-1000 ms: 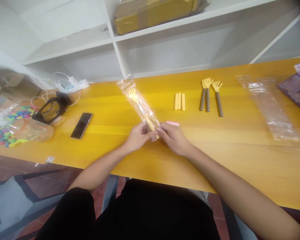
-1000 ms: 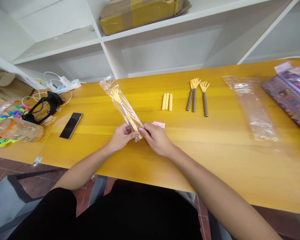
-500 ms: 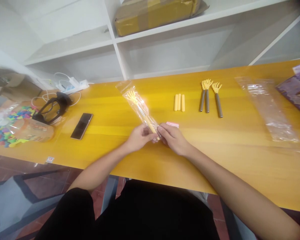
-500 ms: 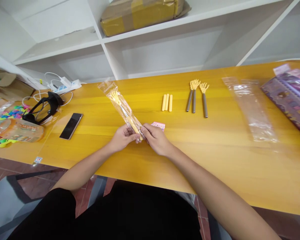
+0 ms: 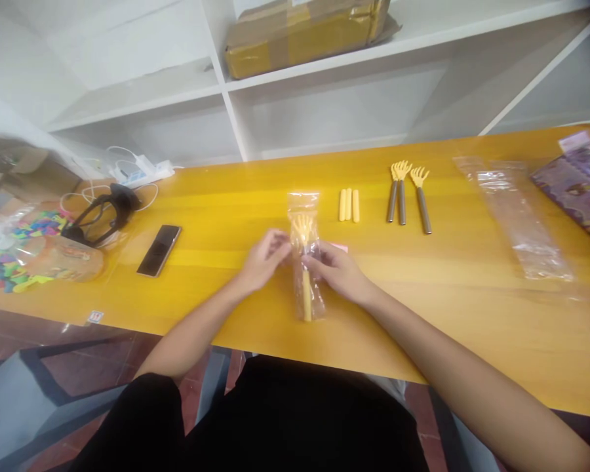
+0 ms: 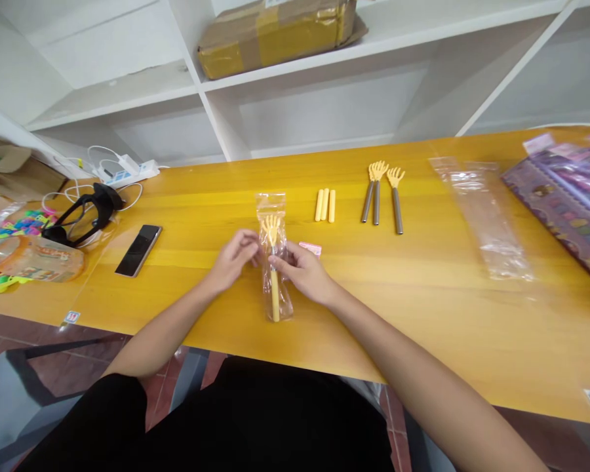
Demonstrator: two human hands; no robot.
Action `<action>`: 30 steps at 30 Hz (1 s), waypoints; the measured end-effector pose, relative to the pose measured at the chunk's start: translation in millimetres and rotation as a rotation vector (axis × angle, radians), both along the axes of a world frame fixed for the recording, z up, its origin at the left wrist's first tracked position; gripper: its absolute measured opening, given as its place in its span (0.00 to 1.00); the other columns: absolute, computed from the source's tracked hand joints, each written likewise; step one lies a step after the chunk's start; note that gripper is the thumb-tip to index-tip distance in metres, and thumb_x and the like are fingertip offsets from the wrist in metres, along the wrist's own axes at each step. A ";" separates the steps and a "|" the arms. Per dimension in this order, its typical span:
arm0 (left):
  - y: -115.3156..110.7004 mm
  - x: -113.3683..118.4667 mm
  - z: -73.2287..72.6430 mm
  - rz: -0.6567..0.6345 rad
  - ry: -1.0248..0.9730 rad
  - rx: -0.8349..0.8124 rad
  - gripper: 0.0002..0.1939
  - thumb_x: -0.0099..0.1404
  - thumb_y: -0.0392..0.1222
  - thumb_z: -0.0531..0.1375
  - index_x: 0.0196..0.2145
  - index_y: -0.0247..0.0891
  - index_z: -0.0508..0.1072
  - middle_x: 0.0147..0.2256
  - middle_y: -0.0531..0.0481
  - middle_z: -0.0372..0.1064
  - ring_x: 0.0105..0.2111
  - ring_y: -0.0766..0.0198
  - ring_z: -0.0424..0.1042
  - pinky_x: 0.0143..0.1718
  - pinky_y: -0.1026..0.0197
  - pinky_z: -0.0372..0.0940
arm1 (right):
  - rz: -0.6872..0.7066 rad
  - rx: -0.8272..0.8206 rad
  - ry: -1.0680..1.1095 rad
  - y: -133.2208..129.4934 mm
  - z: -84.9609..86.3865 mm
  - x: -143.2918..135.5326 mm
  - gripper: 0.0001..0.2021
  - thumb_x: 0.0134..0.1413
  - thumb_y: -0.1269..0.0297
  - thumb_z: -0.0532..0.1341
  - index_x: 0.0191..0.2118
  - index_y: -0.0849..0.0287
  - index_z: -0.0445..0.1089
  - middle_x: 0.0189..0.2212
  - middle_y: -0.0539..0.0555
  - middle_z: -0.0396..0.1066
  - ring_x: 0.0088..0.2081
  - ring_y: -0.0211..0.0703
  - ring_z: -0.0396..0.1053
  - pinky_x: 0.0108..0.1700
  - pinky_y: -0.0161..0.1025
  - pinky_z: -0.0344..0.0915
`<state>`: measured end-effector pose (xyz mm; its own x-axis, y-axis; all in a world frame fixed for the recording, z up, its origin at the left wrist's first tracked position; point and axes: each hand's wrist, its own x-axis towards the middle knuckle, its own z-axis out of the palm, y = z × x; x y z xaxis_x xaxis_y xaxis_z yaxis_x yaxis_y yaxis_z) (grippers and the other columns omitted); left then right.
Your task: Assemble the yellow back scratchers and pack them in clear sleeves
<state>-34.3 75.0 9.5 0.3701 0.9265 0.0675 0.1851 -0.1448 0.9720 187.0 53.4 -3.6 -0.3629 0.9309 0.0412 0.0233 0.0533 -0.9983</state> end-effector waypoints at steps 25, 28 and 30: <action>18.8 -3.4 -15.4 0.226 -0.158 0.083 0.15 0.68 0.49 0.68 0.48 0.39 0.80 0.49 0.44 0.78 0.42 0.61 0.76 0.43 0.60 0.71 | -0.143 0.394 -0.878 34.0 -9.8 67.3 0.16 0.63 0.47 0.66 0.44 0.55 0.76 0.45 0.60 0.73 0.39 0.52 0.75 0.42 0.47 0.70; 17.7 -0.8 -16.9 0.224 -0.172 0.059 0.13 0.67 0.49 0.69 0.44 0.38 0.79 0.45 0.45 0.78 0.39 0.63 0.75 0.41 0.61 0.71 | -0.169 0.387 -0.831 35.3 -5.8 67.8 0.14 0.64 0.49 0.66 0.38 0.56 0.73 0.41 0.59 0.74 0.36 0.49 0.73 0.38 0.45 0.68; 17.4 0.4 -19.1 0.213 -0.175 0.041 0.12 0.68 0.50 0.68 0.41 0.38 0.78 0.40 0.47 0.77 0.37 0.63 0.74 0.40 0.61 0.71 | -0.176 0.381 -0.780 35.7 -2.0 67.8 0.15 0.67 0.49 0.64 0.35 0.55 0.72 0.37 0.58 0.75 0.34 0.48 0.72 0.36 0.44 0.65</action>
<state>-33.9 92.4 -9.6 0.1469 0.9774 0.1520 0.0454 -0.1601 0.9861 254.8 89.0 -5.6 -0.2696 0.9495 0.1608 0.7292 0.3103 -0.6099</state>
